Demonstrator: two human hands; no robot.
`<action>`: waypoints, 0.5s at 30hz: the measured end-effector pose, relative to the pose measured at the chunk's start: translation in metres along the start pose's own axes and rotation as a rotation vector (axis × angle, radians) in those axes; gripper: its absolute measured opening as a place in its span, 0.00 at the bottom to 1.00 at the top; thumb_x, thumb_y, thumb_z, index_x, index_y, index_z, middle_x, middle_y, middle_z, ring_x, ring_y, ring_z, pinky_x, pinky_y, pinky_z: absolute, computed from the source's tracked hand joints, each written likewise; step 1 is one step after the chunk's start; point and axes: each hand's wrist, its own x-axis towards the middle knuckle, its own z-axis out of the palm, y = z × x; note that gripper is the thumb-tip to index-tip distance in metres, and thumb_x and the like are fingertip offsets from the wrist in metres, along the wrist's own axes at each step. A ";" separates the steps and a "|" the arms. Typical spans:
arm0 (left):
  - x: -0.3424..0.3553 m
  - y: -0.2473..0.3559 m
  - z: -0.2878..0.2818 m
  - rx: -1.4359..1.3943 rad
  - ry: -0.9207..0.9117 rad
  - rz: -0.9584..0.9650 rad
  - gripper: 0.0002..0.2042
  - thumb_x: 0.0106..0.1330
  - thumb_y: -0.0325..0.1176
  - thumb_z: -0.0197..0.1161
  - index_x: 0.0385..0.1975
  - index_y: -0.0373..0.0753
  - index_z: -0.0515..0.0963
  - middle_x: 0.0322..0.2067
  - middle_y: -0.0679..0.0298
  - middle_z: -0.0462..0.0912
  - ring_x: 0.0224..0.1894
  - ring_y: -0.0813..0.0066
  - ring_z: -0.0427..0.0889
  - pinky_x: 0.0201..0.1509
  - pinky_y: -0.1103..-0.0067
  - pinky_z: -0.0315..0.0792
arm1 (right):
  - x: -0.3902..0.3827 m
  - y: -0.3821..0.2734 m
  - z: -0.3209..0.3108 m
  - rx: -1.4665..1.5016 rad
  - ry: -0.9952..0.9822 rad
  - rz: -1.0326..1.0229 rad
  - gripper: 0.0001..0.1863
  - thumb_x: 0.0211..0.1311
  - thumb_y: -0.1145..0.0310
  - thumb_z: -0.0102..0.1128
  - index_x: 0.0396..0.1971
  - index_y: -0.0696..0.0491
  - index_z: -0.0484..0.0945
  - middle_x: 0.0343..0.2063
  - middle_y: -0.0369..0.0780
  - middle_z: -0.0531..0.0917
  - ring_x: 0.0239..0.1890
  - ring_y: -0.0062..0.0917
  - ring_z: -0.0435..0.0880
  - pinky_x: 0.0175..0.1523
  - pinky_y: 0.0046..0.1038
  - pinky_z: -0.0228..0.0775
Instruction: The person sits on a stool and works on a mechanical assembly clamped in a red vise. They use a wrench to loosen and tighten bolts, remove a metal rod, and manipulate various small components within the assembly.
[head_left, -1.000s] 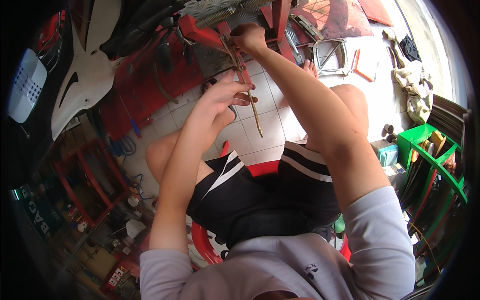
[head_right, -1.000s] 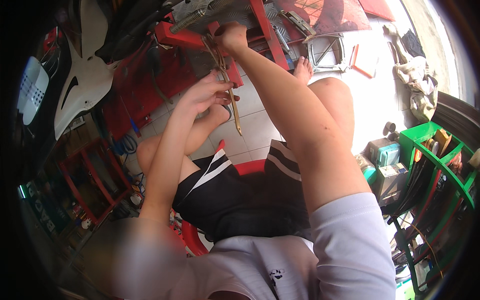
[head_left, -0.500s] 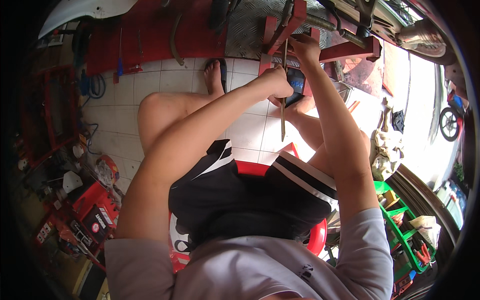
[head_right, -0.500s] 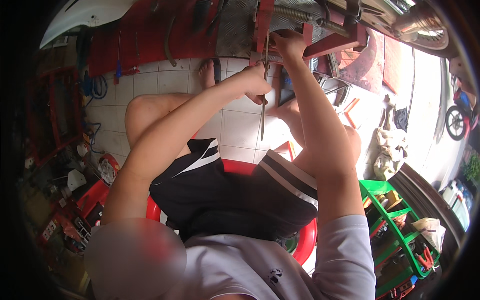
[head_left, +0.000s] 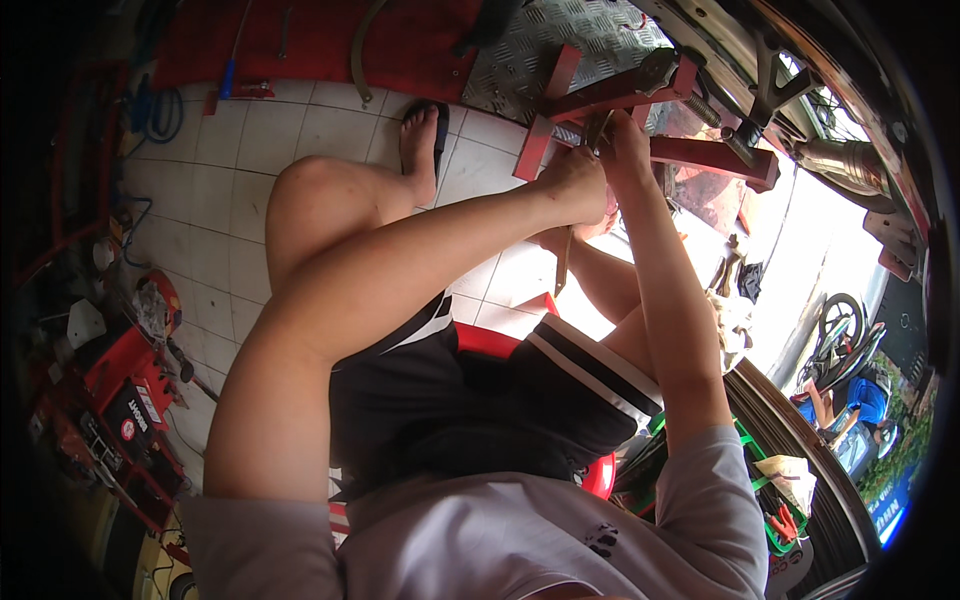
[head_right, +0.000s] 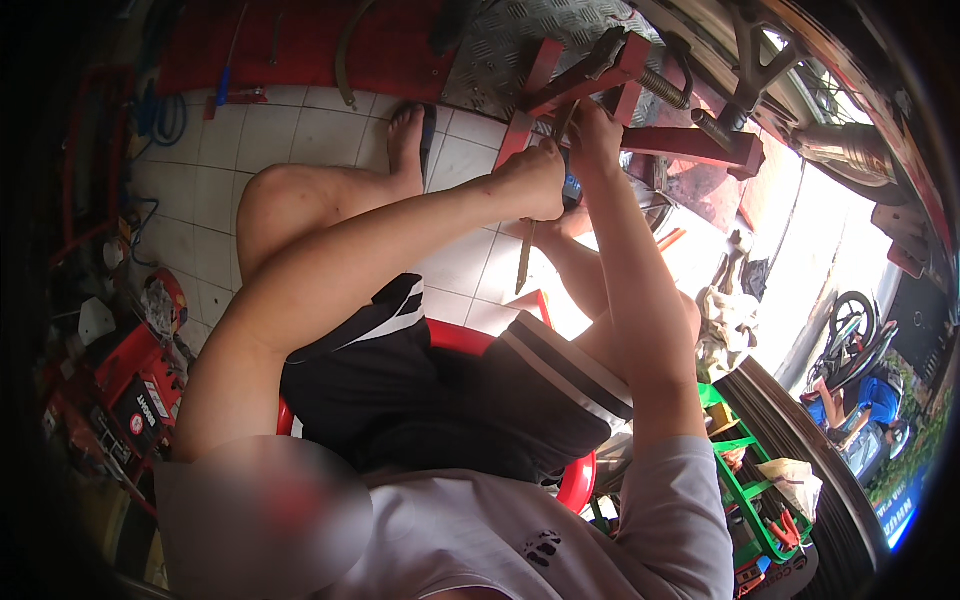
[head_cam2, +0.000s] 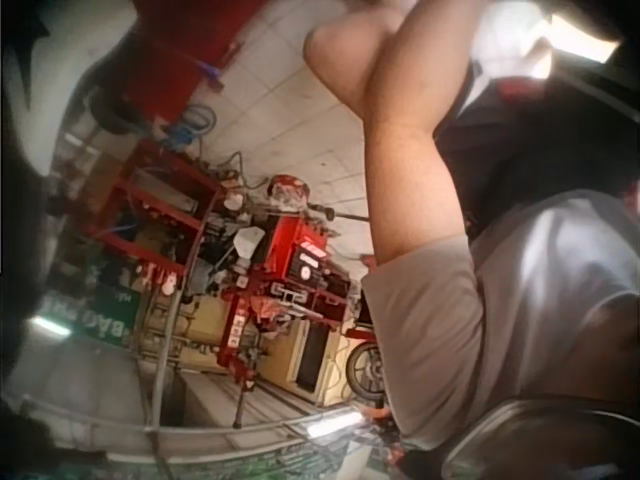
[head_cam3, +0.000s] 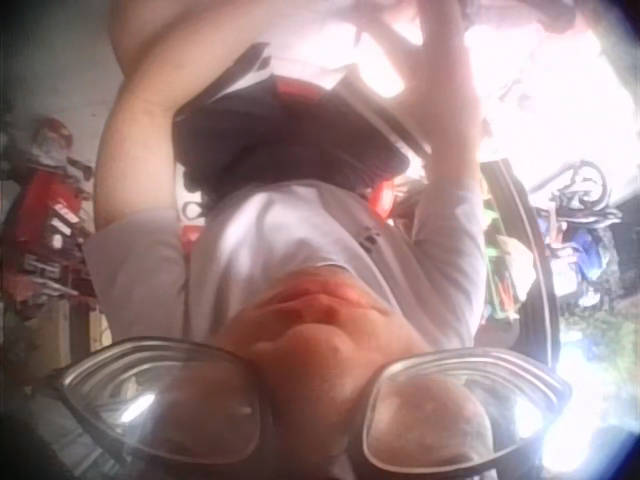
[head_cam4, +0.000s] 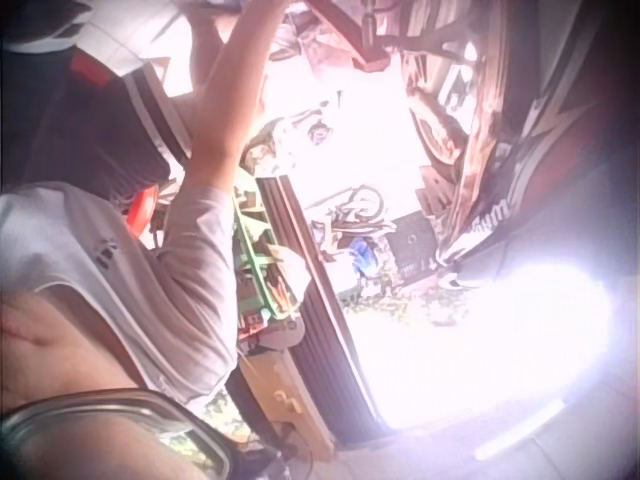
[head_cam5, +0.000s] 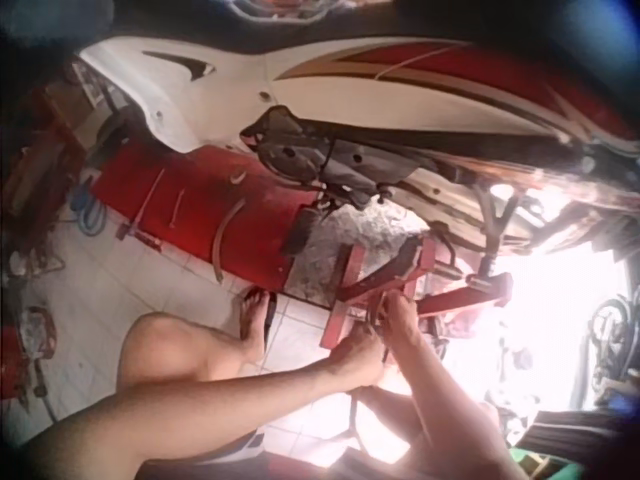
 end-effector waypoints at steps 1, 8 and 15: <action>-0.001 0.001 -0.001 0.003 0.024 0.000 0.37 0.42 0.21 0.58 0.54 0.12 0.50 0.28 0.41 0.78 0.33 0.55 0.83 0.29 0.70 0.77 | -0.003 -0.003 -0.001 0.020 -0.039 0.028 0.08 0.56 0.71 0.54 0.31 0.60 0.77 0.28 0.39 0.80 0.33 0.22 0.79 0.40 0.25 0.69; 0.017 -0.013 0.014 0.310 0.054 -0.081 0.17 0.53 0.33 0.60 0.41 0.30 0.76 0.39 0.52 0.80 0.40 0.66 0.83 0.39 0.72 0.77 | -0.011 -0.040 0.007 -0.308 -0.136 0.068 0.13 0.55 0.75 0.47 0.38 0.60 0.77 0.32 0.39 0.80 0.36 0.23 0.78 0.44 0.25 0.68; 0.027 -0.029 0.022 0.571 -0.096 -0.196 0.15 0.50 0.33 0.65 0.39 0.41 0.80 0.36 0.64 0.84 0.35 0.72 0.84 0.31 0.77 0.79 | -0.017 -0.047 -0.001 -0.167 -0.221 0.142 0.14 0.54 0.75 0.47 0.40 0.60 0.77 0.34 0.40 0.81 0.37 0.23 0.78 0.46 0.23 0.68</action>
